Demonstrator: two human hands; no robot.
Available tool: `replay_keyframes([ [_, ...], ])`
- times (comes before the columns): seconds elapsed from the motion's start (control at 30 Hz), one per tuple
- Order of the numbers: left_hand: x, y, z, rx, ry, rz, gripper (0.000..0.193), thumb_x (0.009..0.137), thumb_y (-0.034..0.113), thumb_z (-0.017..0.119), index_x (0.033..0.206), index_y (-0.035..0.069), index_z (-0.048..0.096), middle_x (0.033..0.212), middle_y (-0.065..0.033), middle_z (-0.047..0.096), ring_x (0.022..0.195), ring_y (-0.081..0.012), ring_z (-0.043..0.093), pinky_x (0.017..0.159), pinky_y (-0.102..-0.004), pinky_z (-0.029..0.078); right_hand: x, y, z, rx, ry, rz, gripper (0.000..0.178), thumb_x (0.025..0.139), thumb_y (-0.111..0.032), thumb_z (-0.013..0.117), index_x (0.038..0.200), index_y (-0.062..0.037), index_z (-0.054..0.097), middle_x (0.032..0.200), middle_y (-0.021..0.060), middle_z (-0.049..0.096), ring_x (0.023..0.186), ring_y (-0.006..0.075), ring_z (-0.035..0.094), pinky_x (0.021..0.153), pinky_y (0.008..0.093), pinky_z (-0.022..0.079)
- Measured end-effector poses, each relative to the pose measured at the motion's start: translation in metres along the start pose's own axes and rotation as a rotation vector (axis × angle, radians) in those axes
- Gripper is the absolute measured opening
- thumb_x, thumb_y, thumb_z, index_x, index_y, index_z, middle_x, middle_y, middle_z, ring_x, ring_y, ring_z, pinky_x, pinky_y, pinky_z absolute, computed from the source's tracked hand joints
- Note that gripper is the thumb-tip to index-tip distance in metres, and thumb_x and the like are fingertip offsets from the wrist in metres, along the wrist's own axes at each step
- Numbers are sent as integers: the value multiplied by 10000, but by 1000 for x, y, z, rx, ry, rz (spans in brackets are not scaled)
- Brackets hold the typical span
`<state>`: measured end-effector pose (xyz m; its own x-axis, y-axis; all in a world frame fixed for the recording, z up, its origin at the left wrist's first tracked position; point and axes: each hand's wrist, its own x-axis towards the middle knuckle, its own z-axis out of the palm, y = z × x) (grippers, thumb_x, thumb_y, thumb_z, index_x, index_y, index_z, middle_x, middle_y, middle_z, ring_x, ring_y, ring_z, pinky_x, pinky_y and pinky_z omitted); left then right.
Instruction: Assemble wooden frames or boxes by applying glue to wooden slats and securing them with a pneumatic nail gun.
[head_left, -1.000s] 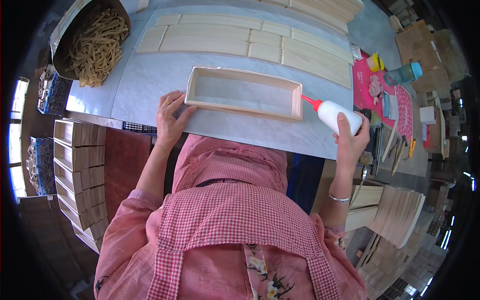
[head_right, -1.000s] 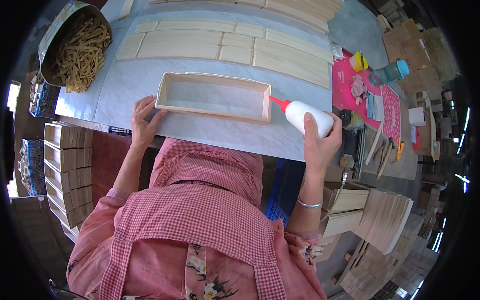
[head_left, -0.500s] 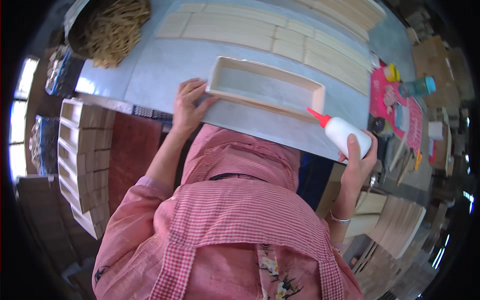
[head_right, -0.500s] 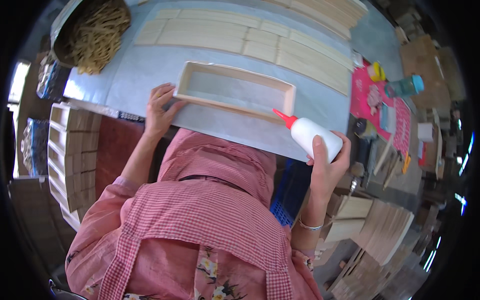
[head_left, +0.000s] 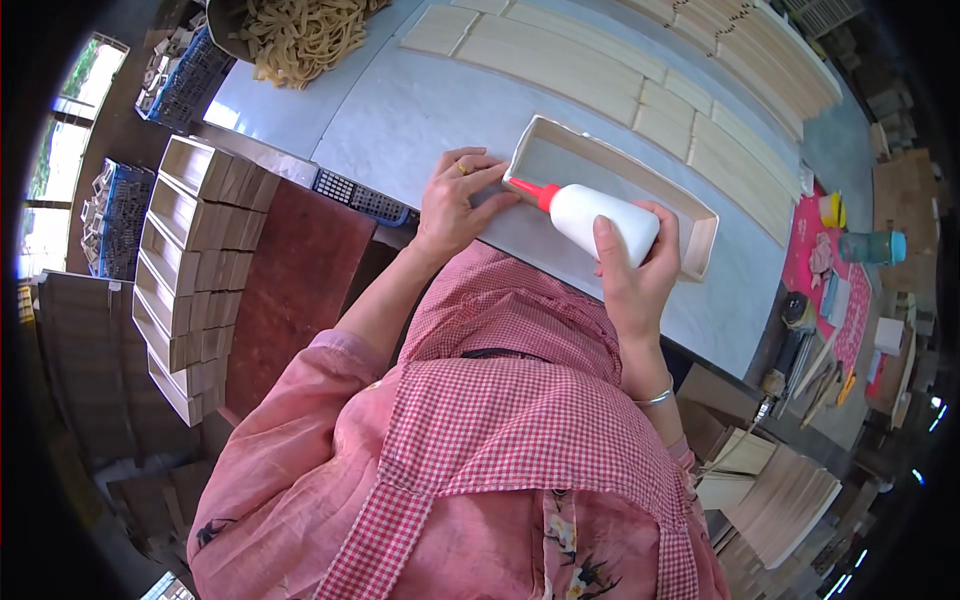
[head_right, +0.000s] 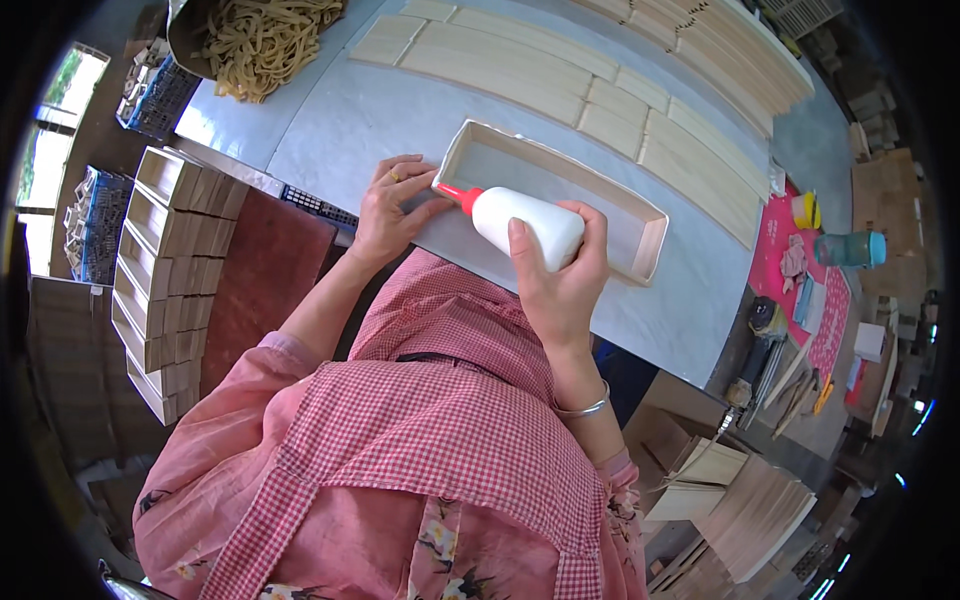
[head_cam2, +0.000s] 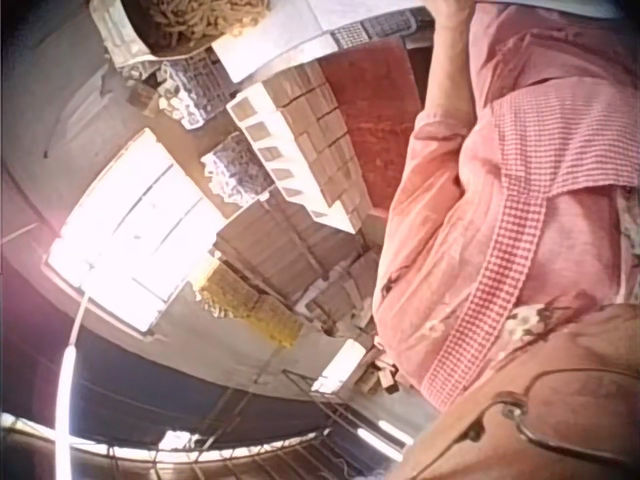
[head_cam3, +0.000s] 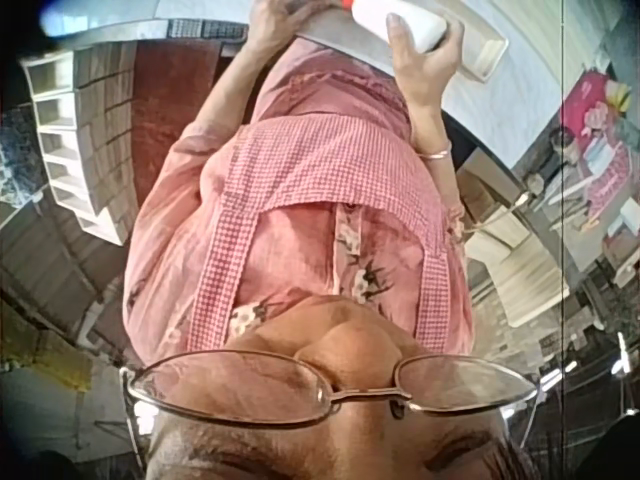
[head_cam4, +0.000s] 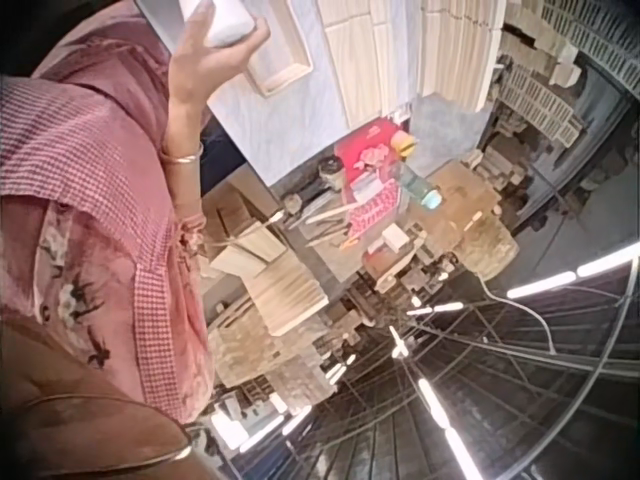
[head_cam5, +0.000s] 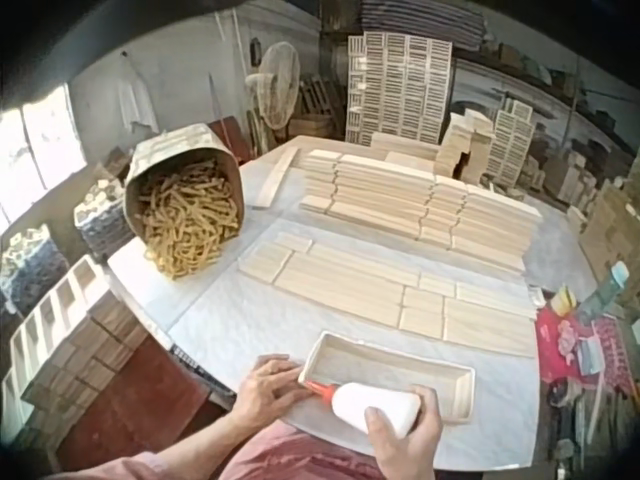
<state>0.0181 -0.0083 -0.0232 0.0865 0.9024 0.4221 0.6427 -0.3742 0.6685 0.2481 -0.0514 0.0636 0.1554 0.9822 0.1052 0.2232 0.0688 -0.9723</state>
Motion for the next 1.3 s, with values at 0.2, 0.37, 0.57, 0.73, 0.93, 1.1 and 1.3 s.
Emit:
replay_keyframes([
  [0.2, -1, -4, 3, -11, 9, 0, 389, 788, 123, 811, 1169, 68, 758, 1168, -72, 703, 1231, -302, 548, 1024, -399, 480, -3, -8, -20, -93, 29, 16, 469, 889, -258, 758, 1209, -20, 510, 1074, 158, 594, 902, 268, 639, 730, 333, 558],
  [0.37, 0, -2, 4, -19, 7, -19, 373, 787, 120, 812, 1151, 62, 762, 1163, -73, 704, 1230, -302, 549, 1027, -399, 477, -11, -8, -49, -165, 83, 30, 449, 892, -244, 751, 1203, -20, 516, 1075, 160, 597, 915, 271, 640, 737, 337, 554],
  [0.57, 1, -1, 3, -2, 8, 0, 353, 785, 118, 815, 1127, 50, 765, 1158, -75, 703, 1229, -298, 549, 1029, -398, 474, -23, -7, -83, -204, 172, 81, 435, 889, -225, 752, 1200, -19, 528, 1079, 164, 600, 913, 256, 631, 741, 340, 548],
  [0.73, 1, -2, 3, -16, 1, -9, 345, 788, 123, 815, 1119, 42, 764, 1163, -77, 700, 1230, -293, 548, 1026, -398, 473, -34, -6, -114, -225, 261, 114, 435, 883, -214, 755, 1201, -14, 537, 1056, 156, 610, 856, 228, 627, 666, 313, 544],
  [0.93, 0, -6, 4, 23, -9, 32, 356, 776, 142, 821, 1115, 47, 765, 1140, -65, 707, 1194, -292, 566, 1001, -383, 484, -45, -6, -143, -243, 351, 136, 431, 905, -243, 722, 1220, -7, 545, 1049, 161, 618, 747, 180, 616, 511, 218, 479],
  [1.1, 1, -1, 2, 39, -8, 23, 340, 784, 139, 817, 1107, 44, 765, 1142, -66, 706, 1199, -290, 564, 1009, -385, 479, -52, -6, -164, -279, 414, 153, 425, 906, -240, 721, 1216, -4, 552, 1034, 155, 624, 717, 167, 608, 505, 216, 471],
  [1.3, 3, 4, 3, 47, -27, -12, 339, 797, 136, 806, 1119, 40, 761, 1161, -76, 698, 1197, -290, 565, 1013, -385, 475, -54, -3, -181, -259, 475, 169, 420, 875, -198, 756, 1189, -6, 554, 999, 146, 629, 705, 175, 604, 494, 237, 481],
])
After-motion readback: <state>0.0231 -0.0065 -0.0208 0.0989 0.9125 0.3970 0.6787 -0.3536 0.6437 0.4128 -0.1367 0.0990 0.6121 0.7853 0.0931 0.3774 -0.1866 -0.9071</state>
